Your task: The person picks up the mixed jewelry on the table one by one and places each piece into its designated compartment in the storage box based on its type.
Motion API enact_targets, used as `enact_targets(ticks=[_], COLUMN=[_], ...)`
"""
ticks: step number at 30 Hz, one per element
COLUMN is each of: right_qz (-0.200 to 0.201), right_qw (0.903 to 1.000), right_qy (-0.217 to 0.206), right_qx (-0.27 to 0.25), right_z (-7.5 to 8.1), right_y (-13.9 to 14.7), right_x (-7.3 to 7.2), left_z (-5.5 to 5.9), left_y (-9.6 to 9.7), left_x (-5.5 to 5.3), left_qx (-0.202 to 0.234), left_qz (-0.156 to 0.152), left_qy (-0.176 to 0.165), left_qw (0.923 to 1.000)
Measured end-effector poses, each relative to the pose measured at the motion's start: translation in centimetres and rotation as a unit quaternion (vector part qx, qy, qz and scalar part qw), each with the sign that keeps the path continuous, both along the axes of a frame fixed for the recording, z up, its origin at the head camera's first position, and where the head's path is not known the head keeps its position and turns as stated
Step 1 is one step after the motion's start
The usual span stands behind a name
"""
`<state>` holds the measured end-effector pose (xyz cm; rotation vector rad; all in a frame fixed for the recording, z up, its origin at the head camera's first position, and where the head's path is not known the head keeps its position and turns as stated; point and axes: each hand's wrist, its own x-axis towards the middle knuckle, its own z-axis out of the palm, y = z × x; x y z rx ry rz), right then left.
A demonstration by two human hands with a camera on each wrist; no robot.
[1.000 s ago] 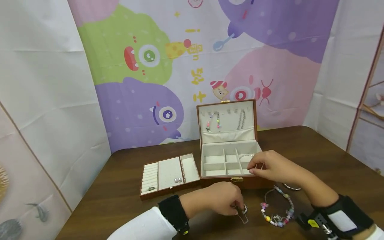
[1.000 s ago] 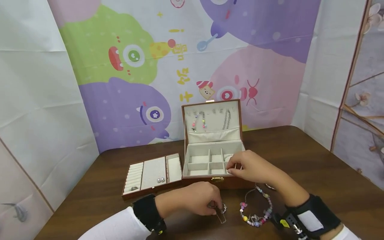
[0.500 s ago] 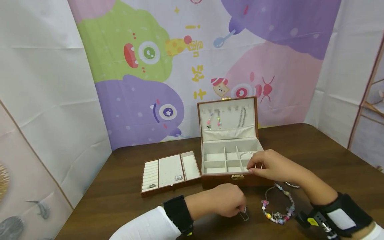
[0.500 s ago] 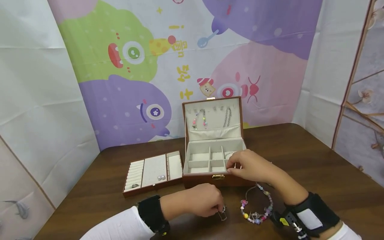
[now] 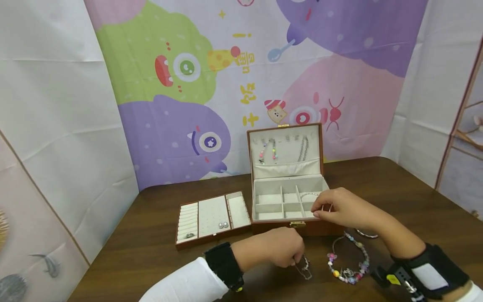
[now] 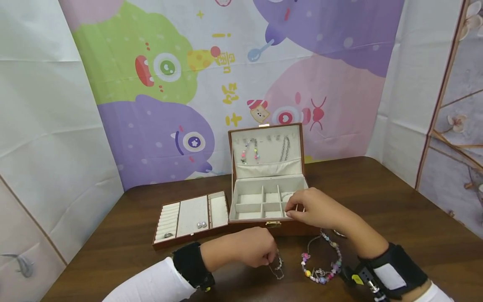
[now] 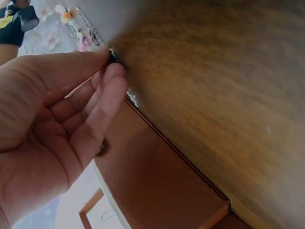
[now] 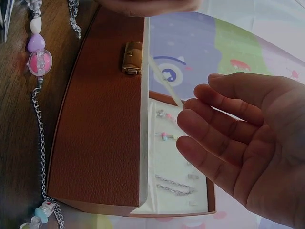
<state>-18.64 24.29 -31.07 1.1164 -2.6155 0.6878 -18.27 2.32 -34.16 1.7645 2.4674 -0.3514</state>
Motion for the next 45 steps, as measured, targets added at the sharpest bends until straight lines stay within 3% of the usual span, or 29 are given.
enact_targets(ticks=[4, 8, 11, 14, 16, 18, 21, 24, 29, 33, 38, 42, 45], right_qz=[0.005, 0.006, 0.007, 0.005, 0.004, 0.002, 0.003, 0.003, 0.006, 0.006, -0.003, -0.012, -0.017], right_qw=[1.0, 0.9999, 0.9997, 0.9995, 0.9993, 0.9992, 0.999, 0.9986, 0.9969, 0.9923, 0.9855, 0.9793, 0.9746], right_qy=[0.005, 0.012, 0.02, 0.028, 0.031, 0.034, 0.038, 0.034, -0.007, -0.049, -0.045, -0.034, -0.031], right_qx=[-0.004, -0.007, -0.012, -0.016, -0.018, -0.02, -0.025, -0.04, -0.078, -0.114, -0.164, -0.199, -0.221], right_z=[0.0, 0.1, 0.2, 0.3, 0.4, 0.6, 0.8, 1.0, 1.8, 2.6, 3.3, 3.6, 3.8], right_y=[0.1, 0.1, 0.2, 0.2, 0.2, 0.1, -0.1, -0.3, -1.1, -2.1, -3.9, -5.2, -5.7], right_x=[0.0, 0.2, 0.3, 0.4, 0.4, 0.4, 0.5, 0.6, 1.3, 1.7, 1.9, 2.1, 2.2], left_z=[-0.1, 0.1, 0.6, 1.9, 2.7, 3.4, 3.9, 4.3, 5.0, 5.7, 6.5, 7.0, 7.4], left_y=[0.1, -0.1, -0.5, -1.0, -1.3, -1.7, -2.1, -2.3, -2.6, -2.8, -3.2, -3.5, -3.6], left_x=[-0.1, -0.6, -1.3, -1.7, -1.9, -2.1, -2.2, -2.1, -1.8, -1.6, -1.3, -0.7, -0.3], left_qx=[0.01, 0.023, 0.064, 0.13, 0.187, 0.244, 0.329, 0.399, 0.485, 0.527, 0.563, 0.579, 0.584], left_qz=[-0.015, -0.028, -0.039, -0.03, -0.025, -0.016, -0.009, 0.016, 0.062, 0.086, 0.093, 0.095, 0.095], left_qy=[-0.003, -0.044, -0.073, -0.098, -0.124, -0.153, -0.198, -0.229, -0.248, -0.219, -0.182, -0.174, -0.168], left_qw=[0.9998, 0.9984, 0.9945, 0.9862, 0.9743, 0.9576, 0.9235, 0.8879, 0.836, 0.8169, 0.8006, 0.7912, 0.7887])
